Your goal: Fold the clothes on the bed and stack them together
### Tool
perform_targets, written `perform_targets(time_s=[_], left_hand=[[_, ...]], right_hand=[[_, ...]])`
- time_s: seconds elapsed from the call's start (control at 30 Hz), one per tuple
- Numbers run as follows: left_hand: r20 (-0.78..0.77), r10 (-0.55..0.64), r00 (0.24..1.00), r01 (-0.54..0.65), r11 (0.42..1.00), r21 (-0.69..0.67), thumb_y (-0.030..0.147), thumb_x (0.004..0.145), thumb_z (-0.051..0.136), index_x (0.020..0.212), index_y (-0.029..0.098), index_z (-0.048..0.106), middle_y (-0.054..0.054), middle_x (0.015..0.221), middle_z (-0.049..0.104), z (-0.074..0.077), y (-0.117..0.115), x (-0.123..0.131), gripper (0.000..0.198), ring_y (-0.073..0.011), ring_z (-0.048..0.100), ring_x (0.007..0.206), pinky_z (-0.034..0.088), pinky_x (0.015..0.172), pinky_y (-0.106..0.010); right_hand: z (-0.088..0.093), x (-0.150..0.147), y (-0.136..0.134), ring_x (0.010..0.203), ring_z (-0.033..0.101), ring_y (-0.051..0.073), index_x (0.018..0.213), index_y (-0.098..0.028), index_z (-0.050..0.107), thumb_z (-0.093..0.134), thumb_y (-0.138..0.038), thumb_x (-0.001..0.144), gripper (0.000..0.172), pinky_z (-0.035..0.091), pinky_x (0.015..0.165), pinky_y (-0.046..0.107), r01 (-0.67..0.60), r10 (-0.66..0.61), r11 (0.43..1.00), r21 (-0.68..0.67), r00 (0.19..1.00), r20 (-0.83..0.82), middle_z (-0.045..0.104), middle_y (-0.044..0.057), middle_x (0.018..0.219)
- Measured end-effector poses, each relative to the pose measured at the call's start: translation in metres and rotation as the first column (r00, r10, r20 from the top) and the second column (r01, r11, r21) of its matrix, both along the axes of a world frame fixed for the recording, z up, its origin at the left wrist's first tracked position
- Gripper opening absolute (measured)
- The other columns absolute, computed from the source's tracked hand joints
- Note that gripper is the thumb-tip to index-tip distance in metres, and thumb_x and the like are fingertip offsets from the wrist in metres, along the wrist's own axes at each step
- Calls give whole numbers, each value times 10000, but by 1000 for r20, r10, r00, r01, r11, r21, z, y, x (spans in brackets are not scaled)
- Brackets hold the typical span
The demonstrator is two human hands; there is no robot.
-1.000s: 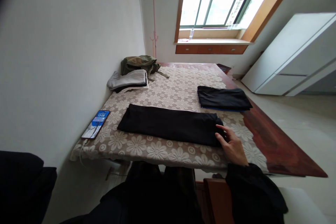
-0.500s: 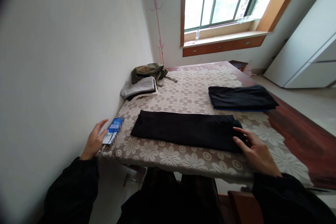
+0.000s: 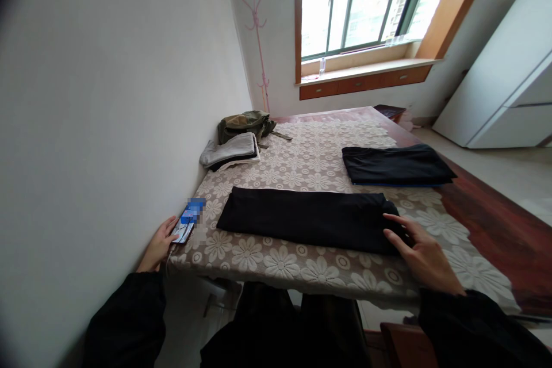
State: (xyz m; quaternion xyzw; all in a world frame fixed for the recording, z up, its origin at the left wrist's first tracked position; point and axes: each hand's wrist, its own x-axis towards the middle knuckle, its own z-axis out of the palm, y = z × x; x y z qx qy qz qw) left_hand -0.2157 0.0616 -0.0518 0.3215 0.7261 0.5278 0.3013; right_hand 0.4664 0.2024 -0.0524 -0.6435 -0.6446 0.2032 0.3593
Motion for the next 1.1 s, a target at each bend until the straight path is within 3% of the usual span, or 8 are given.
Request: perform_targets(time_s=[0.43, 0.7, 0.87, 0.97, 1.1], left_hand=[[85, 26, 996, -27, 1000, 16, 81, 739, 626, 1444, 139, 512, -172, 1623, 473, 1, 0, 4, 717, -285, 407, 1529, 305, 1278, -426], [118, 89, 989, -92, 996, 16, 194, 873, 597, 1395, 198, 582, -100, 1530, 602, 7, -7, 14, 522, -257, 512, 1461, 430, 1204, -379], [25, 91, 996, -90, 994, -57, 258, 946, 507, 1433, 217, 564, -64, 1524, 611, 11, -10, 18, 493, -231, 581, 1398, 538, 1092, -315], [13, 85, 996, -85, 995, -51, 193, 875, 517, 1460, 204, 541, -64, 1539, 597, 10, -11, 16, 585, -244, 576, 1404, 546, 1089, -324], [122, 76, 990, -76, 997, -6, 85, 695, 516, 1513, 180, 472, -86, 1564, 568, 10, -12, 17, 825, -269, 553, 1425, 503, 1152, -392]], right_hand=[[-12, 5, 5, 1300, 623, 384, 1225, -305, 687, 604, -604, 834, 499, 506, 1086, 537, -57, 54, 994, 91, 998, 30, 697, 75, 1355], [-14, 7, 6, 1307, 619, 378, 1236, -312, 679, 588, -618, 854, 498, 501, 1100, 536, -64, 60, 993, 102, 997, 44, 686, 66, 1374], [-11, 6, 4, 1304, 619, 377, 1237, -306, 681, 596, -613, 850, 501, 504, 1097, 541, -61, 58, 995, 79, 998, 35, 686, 65, 1371], [-12, 7, 5, 1315, 612, 377, 1245, -306, 681, 603, -608, 845, 508, 488, 1114, 545, -54, 53, 997, 59, 998, 28, 682, 66, 1376], [-12, 7, 5, 1334, 599, 375, 1253, -301, 677, 601, -604, 850, 510, 474, 1125, 555, -61, 59, 996, 60, 998, 26, 677, 72, 1382]])
